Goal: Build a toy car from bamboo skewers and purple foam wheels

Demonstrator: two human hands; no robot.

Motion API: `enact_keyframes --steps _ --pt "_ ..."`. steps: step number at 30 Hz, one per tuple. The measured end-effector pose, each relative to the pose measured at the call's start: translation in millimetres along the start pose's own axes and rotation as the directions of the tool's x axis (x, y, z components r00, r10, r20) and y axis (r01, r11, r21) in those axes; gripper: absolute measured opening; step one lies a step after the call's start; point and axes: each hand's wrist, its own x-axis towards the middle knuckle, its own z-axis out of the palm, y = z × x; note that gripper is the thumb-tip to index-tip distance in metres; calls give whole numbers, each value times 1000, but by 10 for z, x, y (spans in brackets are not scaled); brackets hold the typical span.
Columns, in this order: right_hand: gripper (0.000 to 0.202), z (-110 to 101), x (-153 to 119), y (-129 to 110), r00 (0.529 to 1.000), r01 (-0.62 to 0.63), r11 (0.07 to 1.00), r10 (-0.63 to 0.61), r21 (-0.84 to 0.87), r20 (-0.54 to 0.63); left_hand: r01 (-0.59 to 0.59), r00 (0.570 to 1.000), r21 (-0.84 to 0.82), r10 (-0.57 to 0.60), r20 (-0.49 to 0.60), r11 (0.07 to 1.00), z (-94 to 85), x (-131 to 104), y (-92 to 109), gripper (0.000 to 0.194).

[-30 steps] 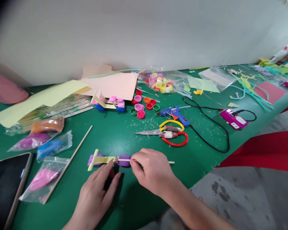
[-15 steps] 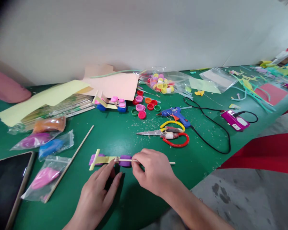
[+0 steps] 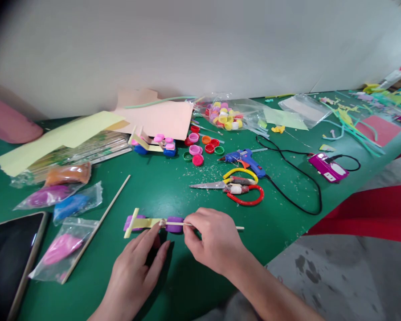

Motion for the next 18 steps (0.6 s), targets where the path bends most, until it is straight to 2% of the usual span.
enact_keyframes --steps 18 --pt "14 -10 -2 -7 1000 -14 1000 14 10 3 -14 1000 12 14 -15 1000 0 7 -3 28"
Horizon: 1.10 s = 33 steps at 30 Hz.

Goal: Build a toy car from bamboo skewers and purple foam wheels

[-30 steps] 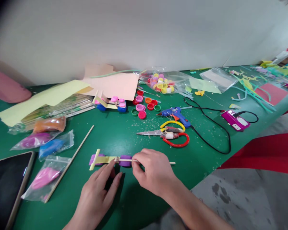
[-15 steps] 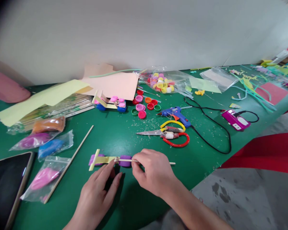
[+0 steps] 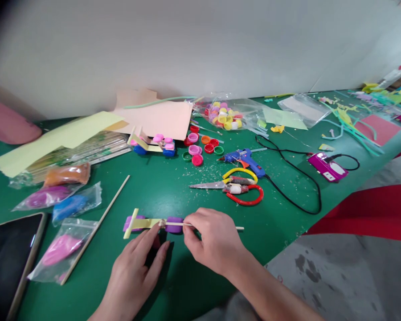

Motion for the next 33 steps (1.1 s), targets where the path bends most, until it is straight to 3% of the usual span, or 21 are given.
enact_keyframes --steps 33 --pt "12 23 -19 17 1000 -14 1000 14 10 12 -7 1000 7 7 -4 1000 2 -6 -2 28"
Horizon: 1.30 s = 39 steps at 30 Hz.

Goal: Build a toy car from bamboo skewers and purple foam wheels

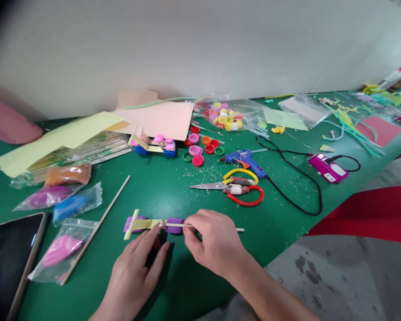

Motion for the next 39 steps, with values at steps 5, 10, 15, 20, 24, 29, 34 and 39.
enact_keyframes --steps 5,10,15,20,24,29,34,39 --pt "13 7 10 6 1000 -3 1000 3 11 -5 -3 1000 -6 3 -3 1000 -3 -2 -2 28" --pt "12 25 10 19 1000 6 1000 -5 24 -11 -7 1000 -9 7 -6 1000 -3 6 3 28" --pt "13 19 22 21 1000 16 999 -15 32 -18 -5 1000 -5 5 -5 1000 5 5 -1 28" --pt "14 4 38 15 1000 19 999 -19 33 -16 10 1000 -10 -10 15 1000 -2 7 10 27" --pt "14 3 30 7 1000 15 999 -14 29 -13 2 1000 -11 -1 11 1000 -5 6 3 28" --pt "14 6 25 12 1000 25 999 -25 36 -17 2 1000 -8 -2 12 1000 5 7 -3 28" --pt "13 10 25 13 999 29 999 -28 42 -24 1 1000 -3 -1 2 1000 1 3 2 28" --pt "13 15 20 23 999 30 998 -29 47 -22 6 1000 3 -6 5 1000 -6 -3 5 27"
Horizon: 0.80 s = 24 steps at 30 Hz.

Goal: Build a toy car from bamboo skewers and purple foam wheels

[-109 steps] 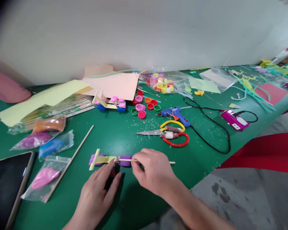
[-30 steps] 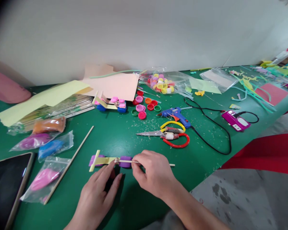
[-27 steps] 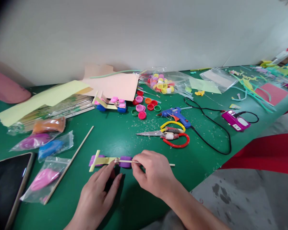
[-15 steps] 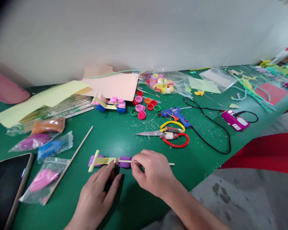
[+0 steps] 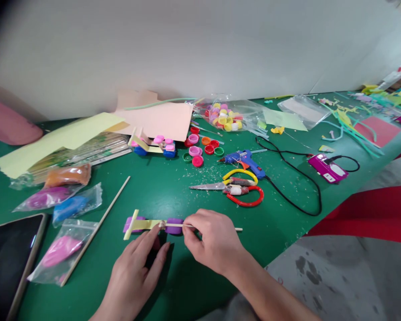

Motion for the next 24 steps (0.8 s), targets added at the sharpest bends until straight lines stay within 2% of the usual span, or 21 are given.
enact_keyframes --steps 24 --pt "13 18 4 0 1000 1 1000 -1 -4 -9 -5 1000 -7 5 1 1000 -8 9 0 28"
